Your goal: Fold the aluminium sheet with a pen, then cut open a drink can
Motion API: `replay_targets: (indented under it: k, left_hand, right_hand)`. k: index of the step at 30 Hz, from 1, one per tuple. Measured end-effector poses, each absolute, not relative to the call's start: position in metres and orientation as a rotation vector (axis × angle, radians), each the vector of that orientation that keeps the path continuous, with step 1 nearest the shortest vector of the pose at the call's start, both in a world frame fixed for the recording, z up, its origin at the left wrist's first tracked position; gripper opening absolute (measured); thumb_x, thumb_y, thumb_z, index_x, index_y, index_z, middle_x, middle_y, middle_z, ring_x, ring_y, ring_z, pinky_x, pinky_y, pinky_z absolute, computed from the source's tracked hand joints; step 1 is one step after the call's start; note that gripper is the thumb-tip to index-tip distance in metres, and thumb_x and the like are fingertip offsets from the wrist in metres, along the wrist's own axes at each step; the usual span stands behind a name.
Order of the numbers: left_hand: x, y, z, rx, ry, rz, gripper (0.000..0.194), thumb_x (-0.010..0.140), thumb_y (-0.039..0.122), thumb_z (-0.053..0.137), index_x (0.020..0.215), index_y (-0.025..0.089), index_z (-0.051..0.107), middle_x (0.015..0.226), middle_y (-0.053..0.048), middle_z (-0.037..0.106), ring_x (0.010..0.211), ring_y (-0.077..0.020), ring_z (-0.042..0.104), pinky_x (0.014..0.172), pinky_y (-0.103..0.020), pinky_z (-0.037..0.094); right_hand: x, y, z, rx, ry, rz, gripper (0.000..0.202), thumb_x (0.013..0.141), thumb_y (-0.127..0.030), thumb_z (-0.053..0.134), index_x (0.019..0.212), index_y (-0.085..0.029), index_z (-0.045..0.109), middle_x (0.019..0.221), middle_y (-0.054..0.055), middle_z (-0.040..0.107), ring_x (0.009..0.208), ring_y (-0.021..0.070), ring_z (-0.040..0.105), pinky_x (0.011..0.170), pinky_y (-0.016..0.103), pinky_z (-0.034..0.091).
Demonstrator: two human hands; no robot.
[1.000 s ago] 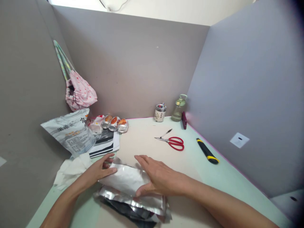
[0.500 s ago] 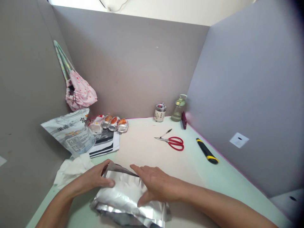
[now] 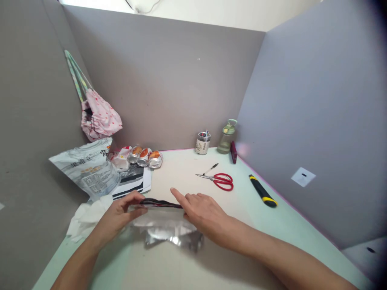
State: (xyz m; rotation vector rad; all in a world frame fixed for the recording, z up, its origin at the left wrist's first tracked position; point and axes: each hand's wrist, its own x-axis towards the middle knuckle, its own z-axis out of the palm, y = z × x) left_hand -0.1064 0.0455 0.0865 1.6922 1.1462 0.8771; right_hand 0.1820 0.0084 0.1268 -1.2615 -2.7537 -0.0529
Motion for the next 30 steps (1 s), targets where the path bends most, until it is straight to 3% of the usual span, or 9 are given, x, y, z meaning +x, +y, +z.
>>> replay_targets:
  k: [3, 5, 11, 14, 18, 22, 24, 27, 30]
  left_hand:
    - [-0.101, 0.043, 0.092, 1.736, 1.096, 0.982, 0.023, 0.079, 0.046, 0.072, 0.085, 0.026, 0.064, 0.102, -0.003, 0.064, 0.115, -0.0284, 0.056, 0.098, -0.032, 0.041]
    - [-0.097, 0.041, 0.093, 1.746, 1.082, 0.993, 0.023, 0.078, 0.045, 0.072, 0.088, 0.026, 0.064, 0.107, -0.003, 0.065, 0.120, -0.0288, 0.054, 0.100, -0.033, 0.040]
    - [-0.085, 0.040, 0.078, 1.782, 1.142, 0.833, 0.036, 0.079, 0.039, 0.075, 0.111, 0.026, 0.065, 0.106, -0.003, 0.069, 0.086, -0.0225, 0.064, 0.076, -0.029, 0.048]
    - [-0.082, 0.041, 0.073, 1.813, 1.137, 0.830, 0.027, 0.081, 0.037, 0.072, 0.106, 0.026, 0.068, 0.102, -0.003, 0.071, 0.088, -0.0235, 0.064, 0.077, -0.029, 0.047]
    - [-0.081, 0.039, 0.076, 1.851, 1.143, 0.976, 0.014, 0.081, 0.033, 0.066, 0.090, 0.023, 0.070, 0.091, -0.004, 0.069, 0.088, -0.0252, 0.063, 0.080, -0.032, 0.046]
    - [-0.078, 0.036, 0.084, 1.853, 1.147, 1.147, 0.018, 0.081, 0.038, 0.062, 0.091, 0.024, 0.068, 0.105, -0.007, 0.066, 0.114, -0.0309, 0.057, 0.095, -0.035, 0.042]
    - [-0.075, 0.035, 0.086, 1.854, 1.139, 1.128, 0.020, 0.082, 0.037, 0.061, 0.095, 0.025, 0.068, 0.109, -0.007, 0.066, 0.117, -0.0311, 0.056, 0.097, -0.036, 0.041]
    - [-0.072, 0.035, 0.082, 1.840, 1.143, 1.032, 0.024, 0.079, 0.032, 0.066, 0.102, 0.025, 0.068, 0.108, -0.005, 0.067, 0.102, -0.0279, 0.061, 0.091, -0.035, 0.044]
    - [-0.071, 0.036, 0.077, 1.790, 1.168, 0.986, 0.025, 0.077, 0.028, 0.069, 0.102, 0.025, 0.067, 0.102, -0.003, 0.068, 0.093, -0.0251, 0.062, 0.084, -0.032, 0.045]
  right_hand:
    - [0.183, 0.005, 0.136, -1.125, -2.730, -0.475, 0.076, 0.085, 0.005, 0.042, 0.156, -0.009, 0.019, 0.094, 0.012, 0.065, 0.081, 0.0264, 0.060, 0.077, 0.040, 0.045]
    - [0.184, 0.004, 0.140, -1.113, -2.722, -0.547, 0.073, 0.085, 0.006, 0.041, 0.154, -0.009, 0.024, 0.093, 0.011, 0.063, 0.080, 0.0259, 0.058, 0.078, 0.041, 0.045]
    - [0.187, 0.007, 0.127, -1.218, -2.814, -0.365, 0.099, 0.063, 0.001, 0.066, 0.153, -0.008, 0.024, 0.111, 0.016, 0.063, 0.099, 0.0310, 0.055, 0.085, 0.042, 0.044]
    - [0.187, 0.009, 0.122, -1.265, -2.842, -0.358, 0.090, 0.067, 0.002, 0.066, 0.149, -0.009, 0.030, 0.105, 0.014, 0.066, 0.099, 0.0299, 0.056, 0.085, 0.039, 0.043]
    - [0.185, 0.010, 0.130, -1.229, -2.829, -0.443, 0.060, 0.078, 0.003, 0.059, 0.136, -0.008, 0.046, 0.094, 0.011, 0.068, 0.086, 0.0257, 0.058, 0.077, 0.037, 0.043]
    - [0.184, 0.010, 0.136, -1.201, -2.684, -0.640, 0.044, 0.092, 0.002, 0.042, 0.135, -0.007, 0.046, 0.099, 0.014, 0.067, 0.089, 0.0274, 0.058, 0.080, 0.041, 0.041]
    - [0.184, 0.013, 0.133, -1.225, -2.726, -0.589, 0.045, 0.087, 0.001, 0.049, 0.132, -0.007, 0.049, 0.100, 0.014, 0.066, 0.089, 0.0280, 0.058, 0.080, 0.041, 0.041]
    - [0.185, 0.018, 0.124, -1.271, -2.800, -0.476, 0.053, 0.076, 0.000, 0.061, 0.127, -0.009, 0.051, 0.099, 0.013, 0.064, 0.087, 0.0281, 0.058, 0.079, 0.040, 0.042]
    - [0.186, 0.021, 0.117, -1.296, -2.795, -0.402, 0.058, 0.075, 0.003, 0.061, 0.130, -0.011, 0.048, 0.097, 0.011, 0.065, 0.087, 0.0261, 0.060, 0.079, 0.038, 0.042]
